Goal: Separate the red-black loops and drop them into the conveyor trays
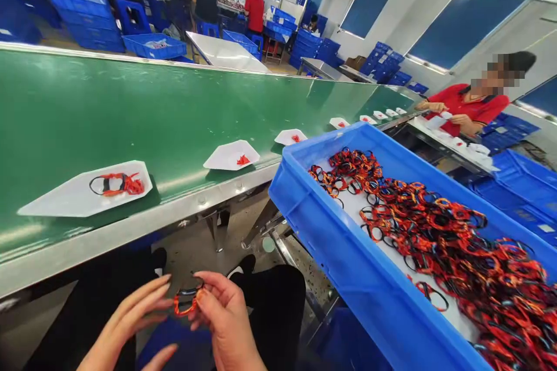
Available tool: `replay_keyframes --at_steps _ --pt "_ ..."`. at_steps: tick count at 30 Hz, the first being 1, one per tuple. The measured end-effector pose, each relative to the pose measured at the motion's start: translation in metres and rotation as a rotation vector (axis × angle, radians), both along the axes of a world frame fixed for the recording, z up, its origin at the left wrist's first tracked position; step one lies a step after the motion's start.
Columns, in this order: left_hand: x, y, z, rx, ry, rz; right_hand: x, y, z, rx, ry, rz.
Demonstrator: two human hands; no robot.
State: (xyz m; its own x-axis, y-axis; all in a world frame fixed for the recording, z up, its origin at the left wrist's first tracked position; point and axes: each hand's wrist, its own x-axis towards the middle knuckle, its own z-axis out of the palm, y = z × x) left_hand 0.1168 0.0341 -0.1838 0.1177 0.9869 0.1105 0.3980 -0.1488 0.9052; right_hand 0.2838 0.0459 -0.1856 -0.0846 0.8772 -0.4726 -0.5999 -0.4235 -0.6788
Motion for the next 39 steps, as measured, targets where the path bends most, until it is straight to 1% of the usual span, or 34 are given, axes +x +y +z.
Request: replay_keyframes --at_steps 2,4,7,11,15,19,22,24,25,29,31,36,39 --pt "0.006 -0.001 0.001 -0.072 -0.069 -0.065 -0.007 -0.007 0.011 0.006 0.031 0.003" --pt "0.008 0.0 0.004 -0.117 -0.123 -0.1 -0.013 -0.014 0.014 0.02 0.05 0.008" --pt "0.004 -0.003 0.006 -0.163 -0.173 -0.112 -0.019 -0.023 0.013 0.037 0.073 0.0" --pt "0.001 -0.012 0.005 -0.194 -0.219 -0.098 -0.021 -0.031 0.011 0.034 0.101 -0.021" --pt "0.003 -0.015 0.004 -0.161 -0.235 -0.116 -0.021 -0.033 0.01 -0.018 0.179 -0.01" --pt "0.004 -0.012 0.008 -0.191 -0.244 -0.128 -0.023 -0.034 0.008 -0.076 0.262 -0.005" --pt "0.005 -0.01 0.015 -0.235 -0.231 -0.085 -0.026 -0.034 0.008 -0.1 0.278 0.004" --pt "0.005 -0.008 0.018 -0.307 -0.285 -0.028 -0.027 -0.034 0.009 -0.086 0.257 0.014" --pt "0.006 -0.006 0.02 -0.383 -0.359 0.018 -0.026 -0.034 0.01 -0.071 0.227 0.014" --pt "0.008 0.004 0.02 -0.858 -0.882 0.327 -0.019 -0.033 0.014 -0.04 0.068 -0.018" --pt "0.009 0.008 0.02 -0.981 -1.016 0.401 -0.013 -0.032 0.015 -0.054 0.045 -0.018" --pt "0.01 0.009 0.02 -1.056 -1.065 0.394 0.0 -0.029 0.015 -0.033 0.054 -0.008" --pt "0.01 0.006 0.022 -1.018 -1.038 0.386 0.011 -0.028 0.027 0.025 -0.021 0.004"
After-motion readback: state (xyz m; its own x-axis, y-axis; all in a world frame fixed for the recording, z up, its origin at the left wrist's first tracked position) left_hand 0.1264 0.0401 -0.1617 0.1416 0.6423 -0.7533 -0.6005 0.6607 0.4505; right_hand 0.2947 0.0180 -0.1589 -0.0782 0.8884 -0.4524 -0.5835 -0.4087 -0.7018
